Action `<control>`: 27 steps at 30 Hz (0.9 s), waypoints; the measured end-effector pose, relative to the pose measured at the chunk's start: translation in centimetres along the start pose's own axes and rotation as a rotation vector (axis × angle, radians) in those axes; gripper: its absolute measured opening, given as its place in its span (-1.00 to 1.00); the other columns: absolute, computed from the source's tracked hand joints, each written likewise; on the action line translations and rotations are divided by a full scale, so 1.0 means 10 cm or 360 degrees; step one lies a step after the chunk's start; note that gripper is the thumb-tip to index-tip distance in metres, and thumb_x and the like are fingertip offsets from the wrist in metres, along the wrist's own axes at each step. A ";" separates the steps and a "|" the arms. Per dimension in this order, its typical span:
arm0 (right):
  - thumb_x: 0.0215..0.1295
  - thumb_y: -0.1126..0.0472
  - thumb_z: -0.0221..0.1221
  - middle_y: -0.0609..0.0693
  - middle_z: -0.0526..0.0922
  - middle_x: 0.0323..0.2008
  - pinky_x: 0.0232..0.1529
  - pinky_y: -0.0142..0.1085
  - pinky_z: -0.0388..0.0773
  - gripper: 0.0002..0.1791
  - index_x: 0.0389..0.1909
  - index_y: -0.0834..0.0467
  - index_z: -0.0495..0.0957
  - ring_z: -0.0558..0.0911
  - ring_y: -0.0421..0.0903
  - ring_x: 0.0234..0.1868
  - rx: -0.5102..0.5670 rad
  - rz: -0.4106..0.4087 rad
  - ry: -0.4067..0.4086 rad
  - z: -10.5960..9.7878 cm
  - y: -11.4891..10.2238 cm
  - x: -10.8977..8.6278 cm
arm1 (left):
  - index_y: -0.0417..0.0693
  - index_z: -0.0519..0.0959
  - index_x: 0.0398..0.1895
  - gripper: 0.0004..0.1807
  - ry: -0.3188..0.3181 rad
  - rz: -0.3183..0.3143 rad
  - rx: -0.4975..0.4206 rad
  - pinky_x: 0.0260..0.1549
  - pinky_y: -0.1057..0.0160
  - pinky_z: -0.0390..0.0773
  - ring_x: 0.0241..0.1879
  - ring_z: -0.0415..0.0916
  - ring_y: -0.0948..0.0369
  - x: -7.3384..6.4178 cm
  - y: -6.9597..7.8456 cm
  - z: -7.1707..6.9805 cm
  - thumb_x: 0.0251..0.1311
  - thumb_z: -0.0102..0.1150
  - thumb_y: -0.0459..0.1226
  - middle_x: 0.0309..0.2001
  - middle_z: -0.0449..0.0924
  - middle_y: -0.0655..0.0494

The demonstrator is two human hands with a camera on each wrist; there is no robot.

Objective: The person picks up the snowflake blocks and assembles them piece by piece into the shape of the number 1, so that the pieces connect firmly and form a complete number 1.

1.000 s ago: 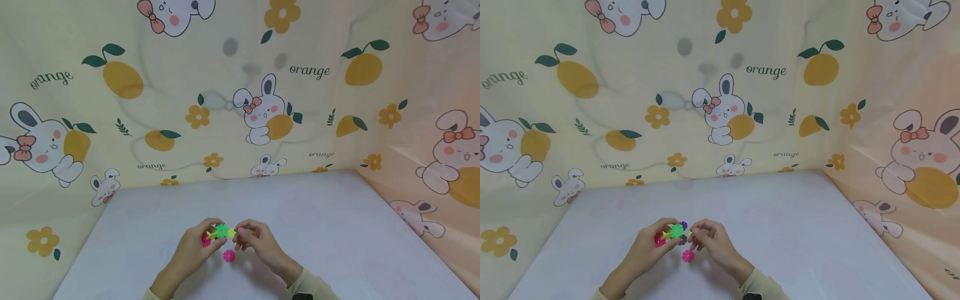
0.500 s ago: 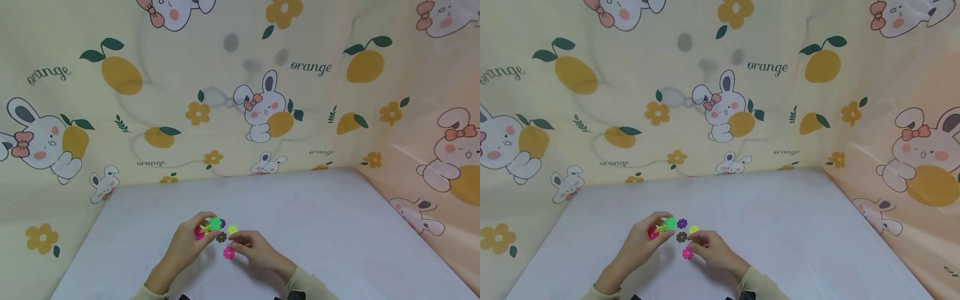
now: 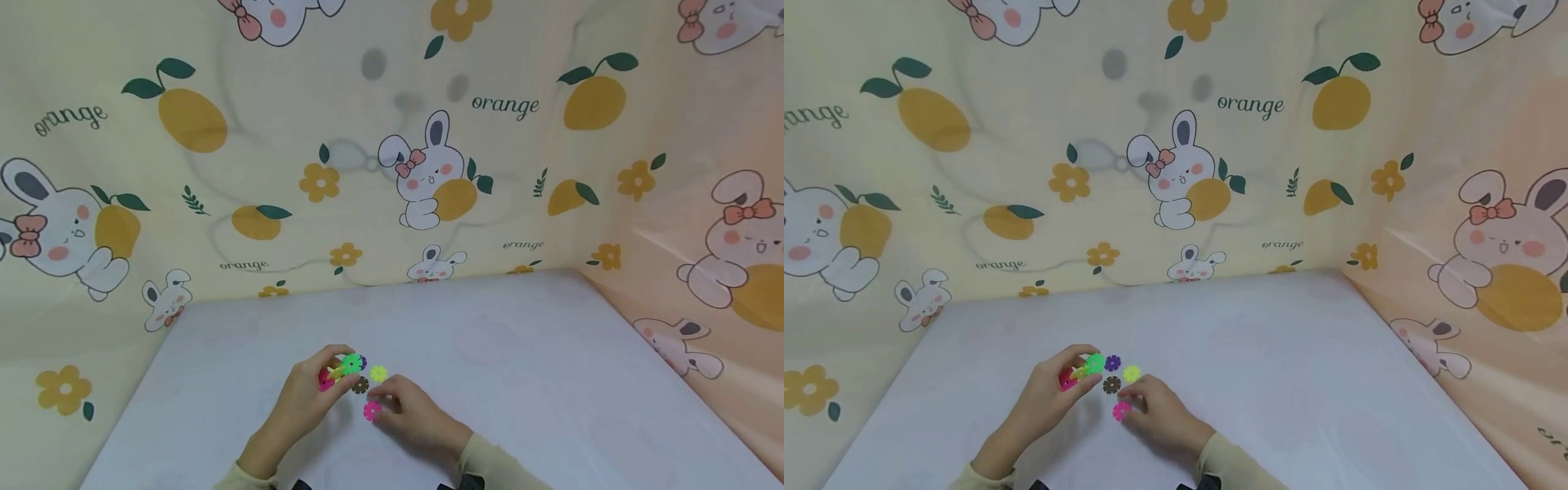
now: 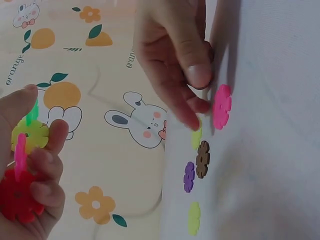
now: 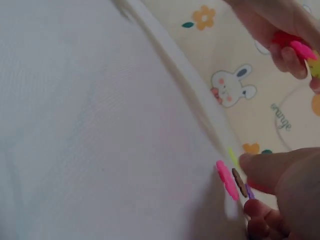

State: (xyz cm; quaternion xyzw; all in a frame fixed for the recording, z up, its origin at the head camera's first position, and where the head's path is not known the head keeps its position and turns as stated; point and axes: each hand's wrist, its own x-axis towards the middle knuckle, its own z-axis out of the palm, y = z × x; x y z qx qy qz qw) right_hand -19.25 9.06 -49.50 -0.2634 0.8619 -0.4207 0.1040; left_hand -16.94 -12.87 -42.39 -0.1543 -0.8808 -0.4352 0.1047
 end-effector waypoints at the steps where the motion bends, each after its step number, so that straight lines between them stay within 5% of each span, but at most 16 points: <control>1: 0.29 0.16 0.34 -0.09 0.59 -0.11 -0.16 -0.45 0.43 -0.68 0.06 0.08 0.68 0.44 -0.29 -0.20 -0.0040 0.0001 -0.0010 0.00 -0.01 0.00 | 0.07 0.61 0.05 -0.59 0.0001 -0.0003 -0.0003 -0.60 0.43 0.39 -0.58 0.33 0.42 0.00 0.00 0.00 0.11 0.49 -0.22 -0.38 0.65 0.23; 8: 0.19 0.22 0.41 -0.14 0.56 -0.16 -0.15 -0.41 0.46 -0.83 -0.20 0.01 0.69 0.43 -0.30 -0.19 -0.0285 -0.0034 0.0017 0.02 -0.06 0.01 | 0.07 0.61 0.06 -0.57 -0.0008 -0.0021 -0.0035 -0.59 0.43 0.41 -0.55 0.35 0.40 -0.01 0.01 -0.01 0.11 0.49 -0.23 -0.37 0.64 0.21; 17: 0.28 0.18 0.36 -0.13 0.57 -0.12 -0.06 -0.39 0.51 -0.75 -0.03 0.02 0.69 0.48 -0.27 -0.09 -0.0487 -0.0142 -0.0030 0.01 -0.11 -0.01 | 0.14 0.60 0.04 -0.58 -0.0022 -0.0058 -0.0030 -0.58 0.42 0.45 -0.54 0.39 0.38 0.00 0.00 0.00 0.11 0.50 -0.23 -0.37 0.65 0.22; 21: 0.27 0.24 0.35 -0.18 0.60 -0.21 -0.10 -0.40 0.50 -0.83 -0.16 -0.01 0.62 0.48 -0.31 -0.17 -0.0309 -0.0117 -0.0055 -0.02 -0.09 -0.01 | 0.14 0.61 0.04 -0.58 -0.0013 -0.0063 -0.0019 -0.56 0.43 0.46 -0.52 0.41 0.38 0.00 0.00 0.01 0.10 0.50 -0.21 -0.37 0.65 0.23; 27: 0.37 0.39 0.18 -0.10 0.73 -0.30 -0.20 -0.48 0.56 -0.86 -0.17 0.12 0.65 0.58 -0.39 -0.32 0.0232 -0.0099 -0.0132 -0.11 -0.02 0.01 | 0.04 0.60 0.06 -0.60 -0.0046 -0.0056 -0.0054 -0.51 0.42 0.53 -0.48 0.47 0.39 0.00 -0.01 0.03 0.15 0.46 -0.24 -0.36 0.68 0.19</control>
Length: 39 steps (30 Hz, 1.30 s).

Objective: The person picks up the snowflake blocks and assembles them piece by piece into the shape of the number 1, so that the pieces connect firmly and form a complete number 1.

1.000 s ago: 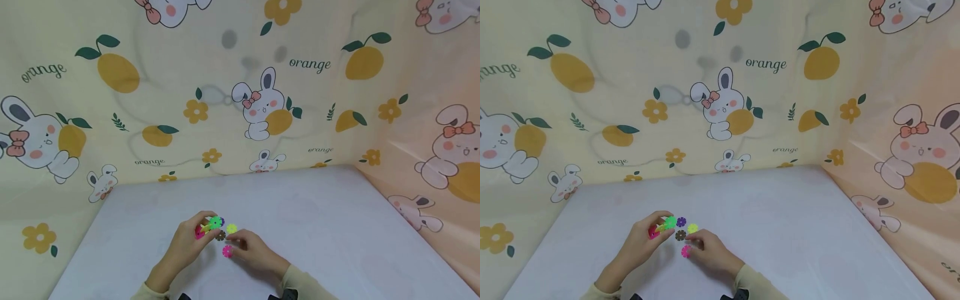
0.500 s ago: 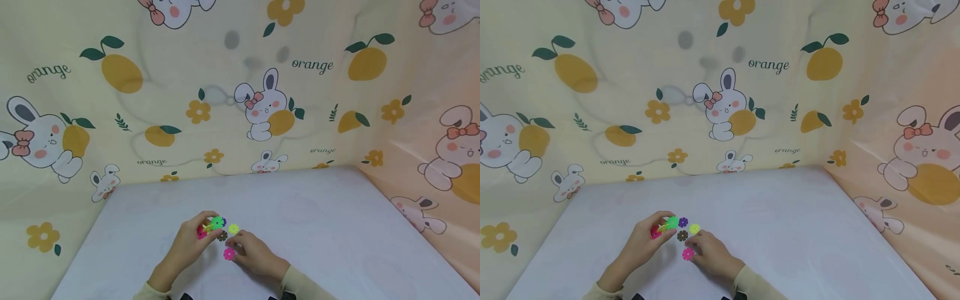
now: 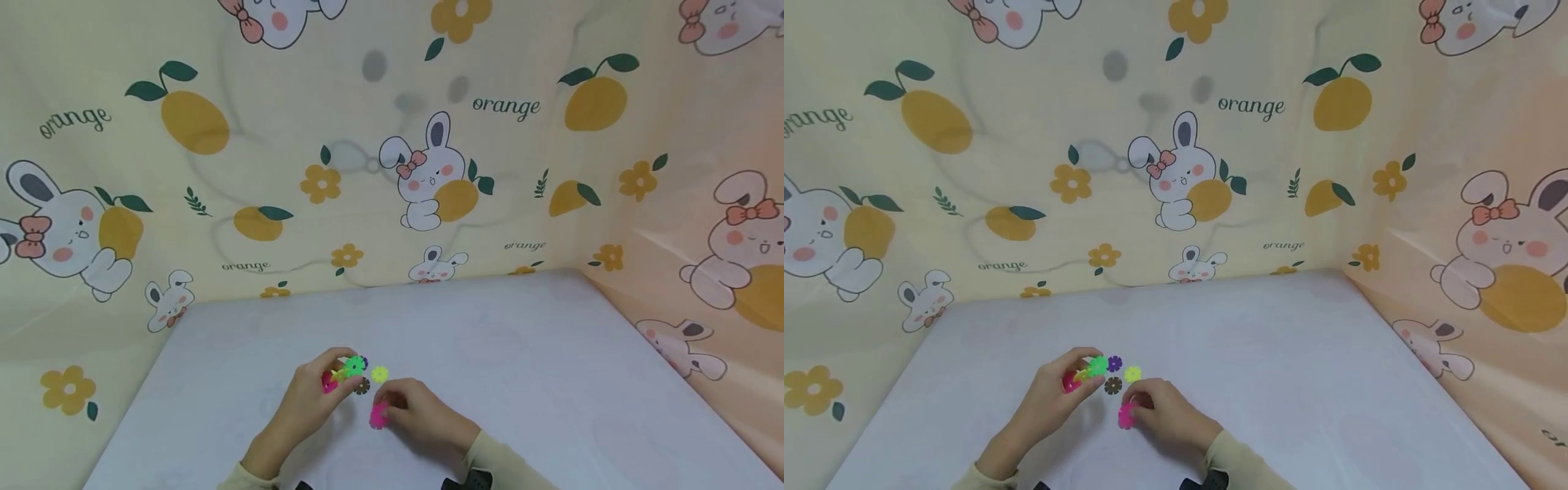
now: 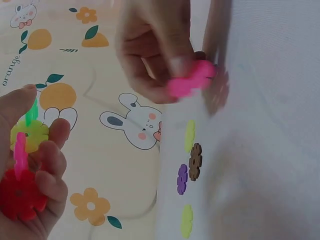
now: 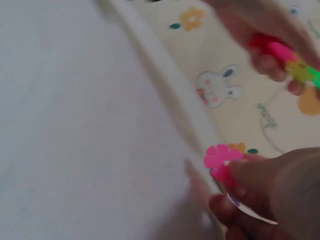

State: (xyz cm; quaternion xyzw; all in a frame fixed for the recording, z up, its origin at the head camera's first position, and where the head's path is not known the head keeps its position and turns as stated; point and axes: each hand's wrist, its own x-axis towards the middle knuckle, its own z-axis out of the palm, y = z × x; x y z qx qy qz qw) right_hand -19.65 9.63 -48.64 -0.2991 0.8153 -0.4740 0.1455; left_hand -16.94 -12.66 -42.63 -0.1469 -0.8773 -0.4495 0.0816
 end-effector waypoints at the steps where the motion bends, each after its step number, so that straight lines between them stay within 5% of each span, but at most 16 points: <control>1: 0.38 0.40 0.17 -0.03 0.75 -0.26 -0.21 -0.48 0.58 -0.85 -0.15 0.17 0.67 0.60 -0.37 -0.32 0.0060 -0.0022 0.0013 -0.02 -0.01 0.01 | 0.03 0.60 0.06 -0.61 -0.0003 0.0006 -0.0005 -0.51 0.42 0.53 -0.48 0.47 0.39 0.00 -0.01 0.00 0.15 0.46 -0.25 -0.36 0.68 0.19; 9: 0.46 0.40 0.07 0.33 0.65 0.07 -0.30 -0.30 0.66 -0.73 0.06 0.35 0.63 0.72 -0.03 -0.35 0.0379 0.0001 0.0232 -0.23 -0.20 -0.02 | 0.13 0.58 0.06 -0.60 -0.0017 0.0056 0.0004 -0.56 0.42 0.49 -0.54 0.42 0.41 -0.01 0.00 0.00 0.16 0.46 -0.18 -0.41 0.68 0.24; 13: 0.44 0.41 0.07 0.39 0.59 0.04 -0.28 -0.32 0.65 -0.72 0.09 0.36 0.59 0.73 -0.11 -0.41 0.0481 -0.0013 0.0319 -0.29 -0.28 -0.05 | 0.11 0.58 0.07 -0.60 -0.0053 0.0046 -0.0005 -0.56 0.42 0.48 -0.55 0.41 0.42 -0.02 0.03 0.02 0.16 0.45 -0.17 -0.41 0.67 0.24; 18: 0.37 0.44 0.10 0.34 0.57 -0.03 -0.26 -0.38 0.62 -0.68 0.11 0.35 0.55 0.70 -0.28 -0.43 0.0599 -0.0051 0.0418 -0.32 -0.35 -0.09 | 0.09 0.59 0.07 -0.60 -0.0076 0.0087 0.0021 -0.56 0.43 0.46 -0.55 0.38 0.43 -0.03 0.06 0.05 0.17 0.45 -0.18 -0.39 0.64 0.23; 31: 0.39 0.40 0.19 -0.01 0.63 -0.21 -0.33 -0.40 0.65 -0.70 0.05 0.48 0.46 0.74 -0.25 -0.44 0.0835 -0.0076 0.0558 -0.33 -0.46 -0.13 | 0.05 0.58 0.07 -0.60 -0.0168 0.0079 -0.0075 -0.57 0.43 0.42 -0.56 0.35 0.43 -0.04 0.08 0.08 0.18 0.44 -0.19 -0.42 0.63 0.22; 39: 0.37 0.42 0.18 -0.01 0.63 -0.22 -0.31 -0.41 0.64 -0.73 0.02 0.47 0.47 0.73 -0.24 -0.45 0.0844 -0.0055 0.0573 -0.29 -0.49 -0.12 | 0.08 0.59 0.04 -0.65 -0.0227 0.0045 -0.0108 -0.54 0.41 0.49 -0.54 0.41 0.41 -0.06 0.09 0.10 0.22 0.40 -0.14 -0.40 0.65 0.19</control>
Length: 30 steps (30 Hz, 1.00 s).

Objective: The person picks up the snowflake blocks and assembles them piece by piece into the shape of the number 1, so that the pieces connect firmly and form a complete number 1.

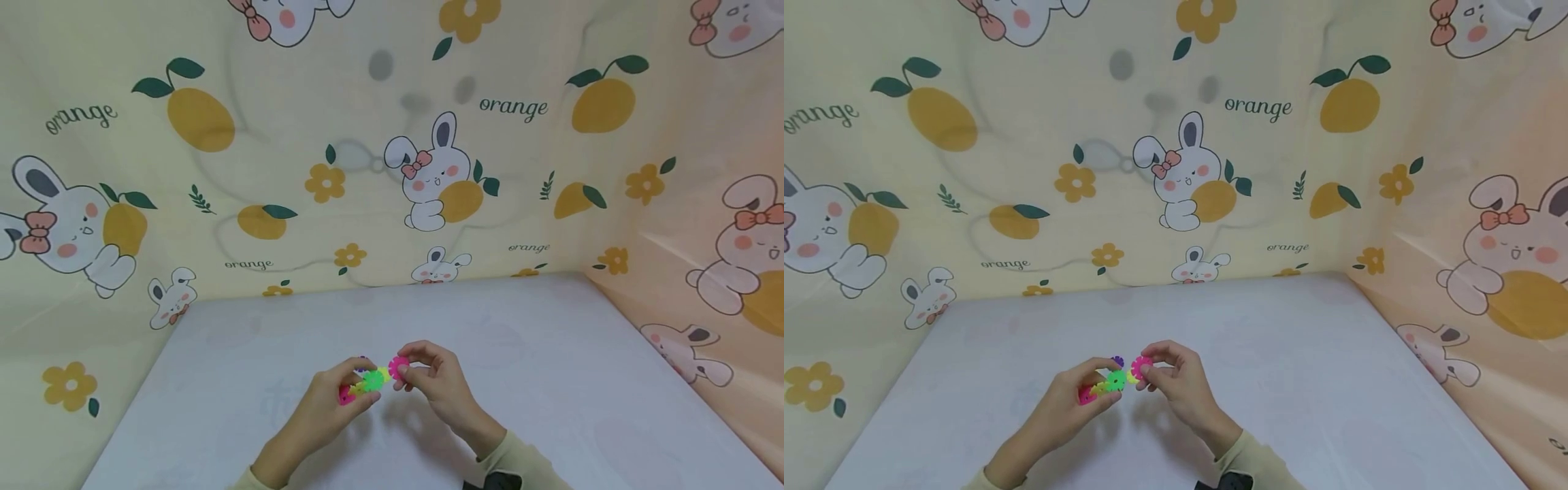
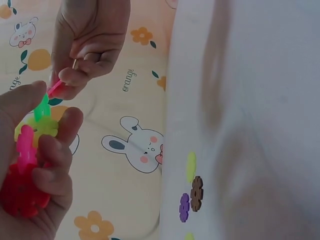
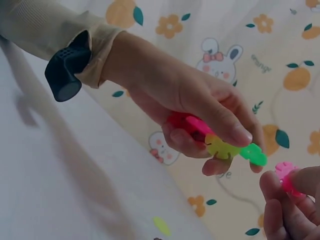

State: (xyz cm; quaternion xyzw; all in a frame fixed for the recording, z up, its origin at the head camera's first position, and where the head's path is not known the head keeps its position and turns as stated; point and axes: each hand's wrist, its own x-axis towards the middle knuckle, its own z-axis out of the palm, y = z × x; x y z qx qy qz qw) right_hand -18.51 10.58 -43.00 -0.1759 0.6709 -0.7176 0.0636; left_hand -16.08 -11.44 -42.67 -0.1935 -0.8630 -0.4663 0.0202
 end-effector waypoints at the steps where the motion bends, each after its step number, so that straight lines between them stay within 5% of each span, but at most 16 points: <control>1: 0.37 0.43 0.18 0.01 0.63 -0.21 -0.30 -0.41 0.65 -0.73 0.02 0.47 0.47 0.73 -0.23 -0.43 0.0000 -0.0008 -0.0005 0.00 0.01 0.00 | 0.10 0.58 0.04 -0.66 -0.0003 0.0001 -0.0006 -0.54 0.41 0.49 -0.54 0.41 0.41 0.00 0.00 0.00 0.22 0.40 -0.13 -0.40 0.65 0.19; 20: 0.35 0.47 0.16 0.21 0.62 -0.16 -0.23 -0.40 0.69 -0.76 -0.01 0.48 0.46 0.75 -0.23 -0.36 0.0020 -0.0163 -0.0084 0.08 0.02 -0.04 | 0.09 0.60 -0.04 -0.72 -0.0029 -0.0006 -0.0100 -0.52 0.42 0.50 -0.52 0.41 0.40 -0.01 0.04 0.00 0.23 0.39 -0.11 -0.49 0.59 0.21; 30: 0.38 0.42 0.18 0.51 0.68 -0.20 -0.31 -0.38 0.67 -0.80 -0.07 0.49 0.54 0.76 -0.26 -0.38 -0.0047 -0.0194 -0.0086 0.05 0.04 -0.05 | 0.05 0.60 -0.07 -0.72 -0.0015 -0.0025 -0.0120 -0.52 0.41 0.49 -0.54 0.40 0.40 -0.01 0.00 -0.03 0.21 0.42 -0.13 -0.49 0.58 0.21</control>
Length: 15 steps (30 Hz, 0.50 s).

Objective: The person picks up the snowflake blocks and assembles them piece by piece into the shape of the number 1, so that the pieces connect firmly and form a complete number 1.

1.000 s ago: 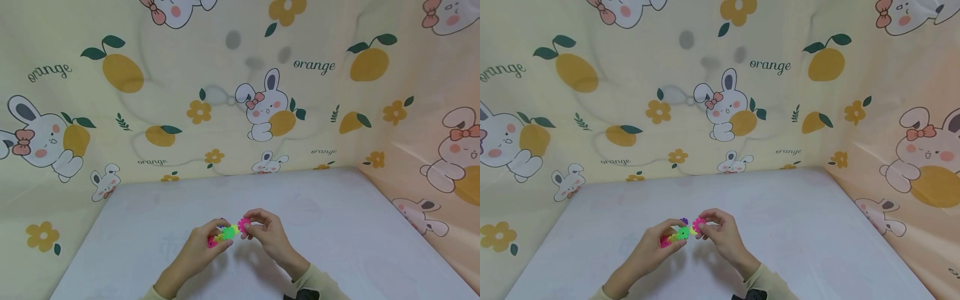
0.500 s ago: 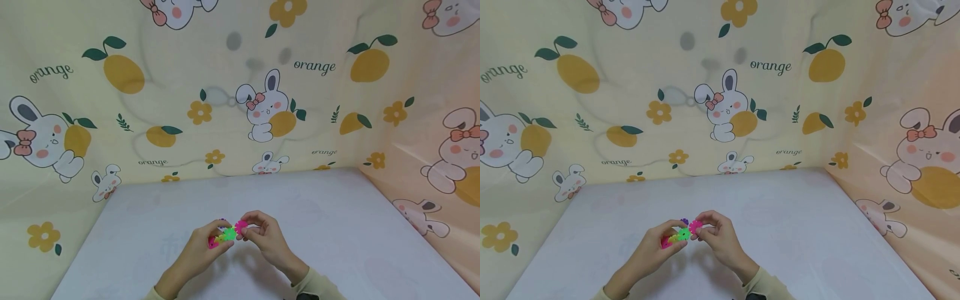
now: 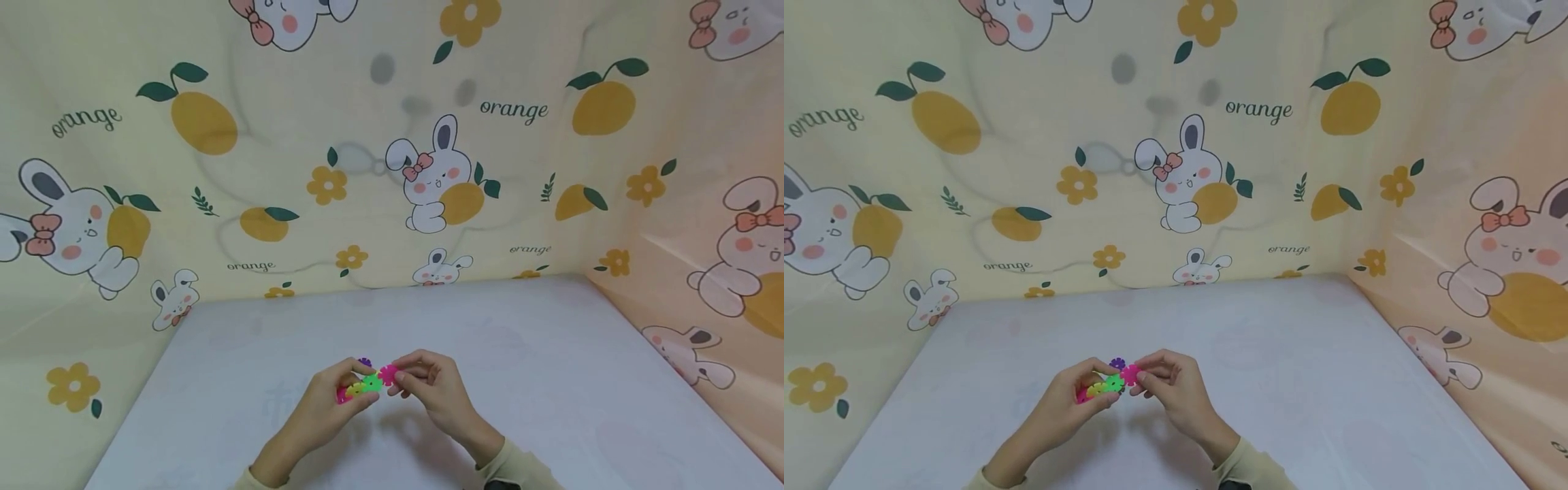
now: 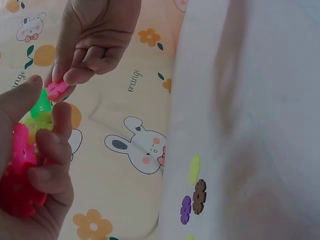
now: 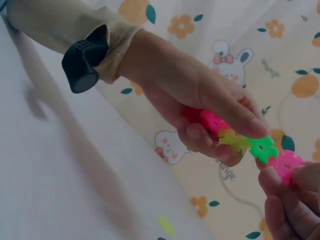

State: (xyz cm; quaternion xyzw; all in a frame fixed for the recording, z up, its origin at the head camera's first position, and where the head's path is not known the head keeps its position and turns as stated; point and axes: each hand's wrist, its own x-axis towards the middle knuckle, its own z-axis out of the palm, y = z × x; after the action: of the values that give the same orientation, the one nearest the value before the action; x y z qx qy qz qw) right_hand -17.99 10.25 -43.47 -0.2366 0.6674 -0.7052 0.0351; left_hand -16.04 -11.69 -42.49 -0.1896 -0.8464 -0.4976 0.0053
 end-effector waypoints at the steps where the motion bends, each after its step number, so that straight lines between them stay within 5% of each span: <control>1: 0.38 0.42 0.19 0.51 0.69 -0.20 -0.31 -0.38 0.67 -0.80 -0.09 0.49 0.55 0.76 -0.27 -0.37 -0.0005 -0.0010 -0.0005 -0.01 0.00 0.00 | 0.06 0.60 -0.07 -0.71 -0.0006 -0.0009 -0.0001 -0.52 0.41 0.48 -0.54 0.39 0.40 0.00 -0.01 0.00 0.20 0.42 -0.11 -0.50 0.56 0.21; 15: 0.39 0.44 0.17 0.53 0.68 -0.25 -0.28 -0.42 0.66 -0.84 -0.14 0.52 0.57 0.75 -0.29 -0.35 0.0000 -0.0059 -0.0083 -0.03 0.01 0.02 | 0.01 0.58 -0.09 -0.74 -0.0108 -0.0012 -0.0039 -0.46 0.42 0.52 -0.46 0.44 0.39 0.00 0.00 0.00 0.22 0.41 -0.18 -0.47 0.62 0.16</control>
State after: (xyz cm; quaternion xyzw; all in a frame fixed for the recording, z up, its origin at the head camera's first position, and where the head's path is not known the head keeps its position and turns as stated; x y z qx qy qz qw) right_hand -18.28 10.50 -43.52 -0.2671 0.6618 -0.6993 0.0396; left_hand -16.06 -11.71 -42.48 -0.2031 -0.8406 -0.5013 -0.0278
